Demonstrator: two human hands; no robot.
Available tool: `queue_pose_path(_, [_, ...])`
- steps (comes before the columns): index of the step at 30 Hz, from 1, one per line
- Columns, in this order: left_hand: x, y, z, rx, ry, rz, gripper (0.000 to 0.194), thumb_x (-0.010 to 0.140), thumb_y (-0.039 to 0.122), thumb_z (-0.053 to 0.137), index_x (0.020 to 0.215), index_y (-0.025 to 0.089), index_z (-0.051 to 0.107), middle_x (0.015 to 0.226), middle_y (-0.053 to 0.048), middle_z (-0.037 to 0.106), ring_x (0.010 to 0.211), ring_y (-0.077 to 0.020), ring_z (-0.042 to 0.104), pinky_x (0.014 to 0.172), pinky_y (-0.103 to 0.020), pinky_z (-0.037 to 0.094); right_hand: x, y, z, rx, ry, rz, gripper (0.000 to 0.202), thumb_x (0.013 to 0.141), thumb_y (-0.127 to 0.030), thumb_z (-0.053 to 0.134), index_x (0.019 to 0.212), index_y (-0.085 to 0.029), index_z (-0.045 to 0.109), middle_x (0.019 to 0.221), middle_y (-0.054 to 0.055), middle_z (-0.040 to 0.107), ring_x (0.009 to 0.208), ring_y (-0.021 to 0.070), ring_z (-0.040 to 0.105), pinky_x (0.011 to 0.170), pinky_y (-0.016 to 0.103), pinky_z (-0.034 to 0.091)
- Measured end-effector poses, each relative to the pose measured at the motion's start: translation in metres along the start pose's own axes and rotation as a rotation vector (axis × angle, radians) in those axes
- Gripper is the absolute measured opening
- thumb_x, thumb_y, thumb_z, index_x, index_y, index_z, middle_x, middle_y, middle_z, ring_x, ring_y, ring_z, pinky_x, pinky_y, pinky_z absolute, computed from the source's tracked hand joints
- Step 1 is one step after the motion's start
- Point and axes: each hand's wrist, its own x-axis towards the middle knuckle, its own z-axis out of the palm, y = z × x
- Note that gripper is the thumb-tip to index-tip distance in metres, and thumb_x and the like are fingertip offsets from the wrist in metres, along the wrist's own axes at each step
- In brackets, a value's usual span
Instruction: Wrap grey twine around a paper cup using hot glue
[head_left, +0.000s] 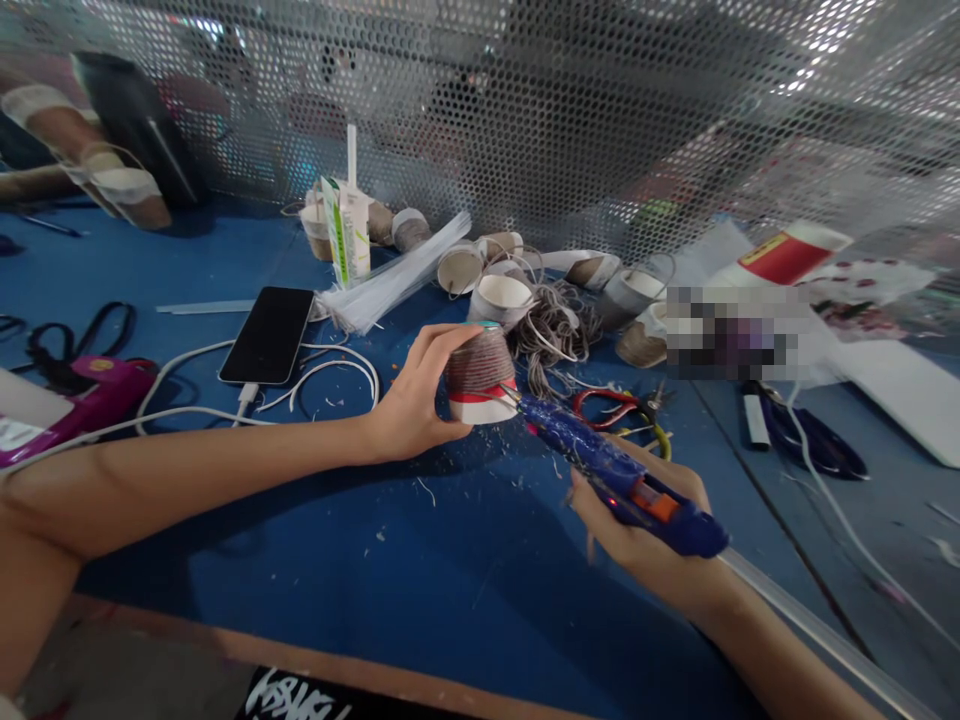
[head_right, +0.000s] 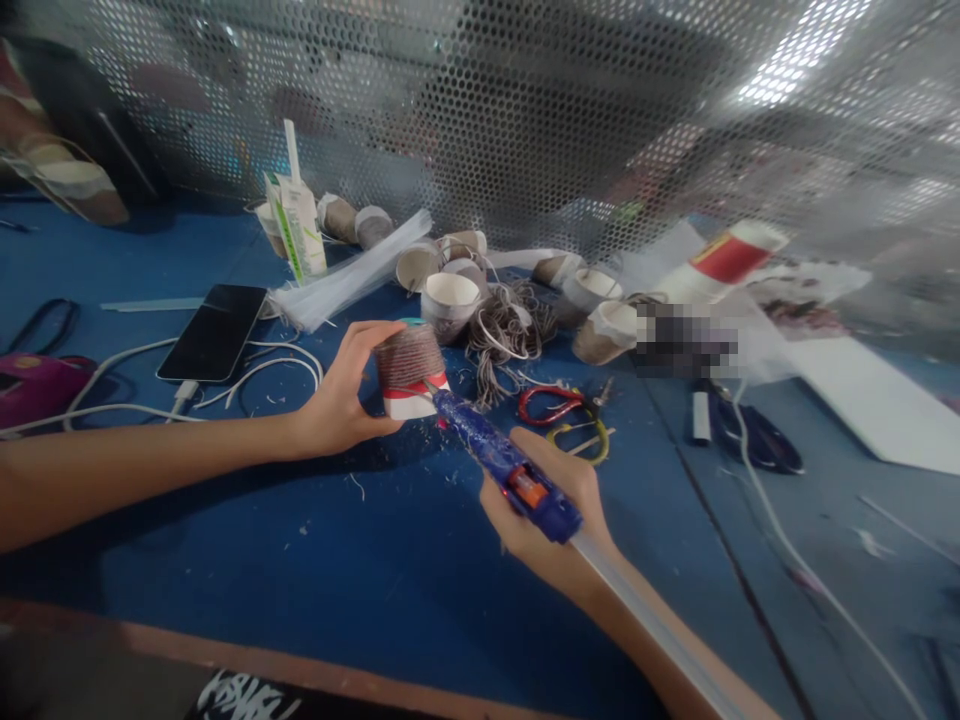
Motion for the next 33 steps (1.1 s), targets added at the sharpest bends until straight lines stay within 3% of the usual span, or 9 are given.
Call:
queue_pose_path(8, [-0.001,0.001,0.001,-0.033,0.024,-0.032,0.086,0.065,0.012,0.07,0.139,0.027,0.03,0.129,-0.01,0.044,0.123,-0.0301,0.046,0.096,-0.047,0.052,-0.001,0.003,0.0,0.043,0.038,0.062,0.024,0.081,-0.019,0.059,0.061,-0.024,0.046,0.046,-0.005,0.052,0.039,0.0115,0.052,0.039,0.024,0.042])
queue_pose_path(13, [0.0,0.0,0.001,-0.021,0.021,-0.053,0.088,0.065,0.013,0.07,0.141,0.026,0.028,0.132,-0.012,0.043,0.126,-0.0312,0.044,0.102,-0.051,0.048,0.008,0.017,-0.006,0.054,-0.005,0.047,0.018,0.083,-0.027,0.061,0.068,-0.023,0.051,0.054,-0.002,0.057,0.042,0.0123,0.053,0.042,0.026,0.042])
queue_pose_path(17, [0.0,-0.002,0.001,-0.051,0.014,-0.055,0.09,0.067,0.017,0.07,0.143,0.025,0.024,0.135,-0.014,0.04,0.127,-0.0317,0.044,0.104,-0.053,0.046,0.025,0.039,-0.021,-0.251,0.009,-0.038,0.023,0.08,-0.039,0.063,0.072,-0.024,0.048,0.065,0.001,0.057,0.051,0.0161,0.054,0.048,0.03,0.041])
queue_pose_path(20, [-0.001,-0.004,0.002,-0.074,0.016,-0.057,0.089,0.068,0.021,0.072,0.143,0.024,0.024,0.134,-0.014,0.04,0.127,-0.0318,0.044,0.104,-0.053,0.046,0.035,0.057,-0.027,-0.557,-0.059,0.009,0.032,0.066,-0.036,0.074,0.071,-0.024,0.045,0.072,0.004,0.056,0.055,0.0183,0.053,0.046,0.029,0.034])
queue_pose_path(22, [-0.001,-0.005,0.002,-0.092,0.015,-0.051,0.089,0.068,0.022,0.072,0.143,0.023,0.025,0.134,-0.015,0.04,0.127,-0.0322,0.044,0.105,-0.054,0.045,0.036,0.066,-0.028,-0.612,-0.118,0.034,0.035,0.06,-0.033,0.077,0.073,-0.023,0.046,0.075,0.004,0.057,0.056,0.0187,0.054,0.044,0.027,0.033])
queue_pose_path(26, [0.0,-0.004,0.003,-0.112,0.004,-0.046,0.089,0.067,0.023,0.074,0.142,0.025,0.026,0.133,-0.014,0.041,0.126,-0.0321,0.044,0.105,-0.055,0.045,0.031,0.068,-0.033,-0.52,-0.204,0.042,0.04,0.062,-0.037,0.079,0.088,-0.021,0.054,0.083,0.007,0.062,0.067,0.0246,0.064,0.053,0.034,0.048])
queue_pose_path(29, [0.0,-0.003,0.002,-0.116,-0.008,-0.042,0.089,0.067,0.023,0.074,0.142,0.025,0.026,0.133,-0.013,0.04,0.126,-0.0313,0.045,0.104,-0.053,0.046,0.027,0.051,-0.043,-0.434,-0.114,-0.036,0.051,0.068,-0.045,0.078,0.106,-0.021,0.056,0.102,0.015,0.063,0.09,0.0309,0.065,0.073,0.041,0.054])
queue_pose_path(31, [0.0,-0.003,0.002,-0.121,-0.027,-0.05,0.088,0.067,0.023,0.073,0.141,0.025,0.027,0.131,-0.013,0.042,0.124,-0.0305,0.047,0.102,-0.051,0.048,0.024,0.036,-0.045,-0.316,-0.018,-0.094,0.04,0.077,-0.042,0.07,0.109,-0.023,0.055,0.111,0.015,0.06,0.1,0.031,0.063,0.082,0.042,0.054])
queue_pose_path(33, [-0.001,-0.003,0.002,-0.127,-0.052,-0.066,0.087,0.067,0.024,0.074,0.141,0.025,0.028,0.128,-0.013,0.044,0.121,-0.0301,0.049,0.1,-0.051,0.049,0.019,0.02,-0.039,-0.053,-0.007,-0.124,0.025,0.087,-0.037,0.06,0.108,-0.027,0.053,0.12,0.013,0.058,0.092,0.0243,0.065,0.076,0.038,0.056])
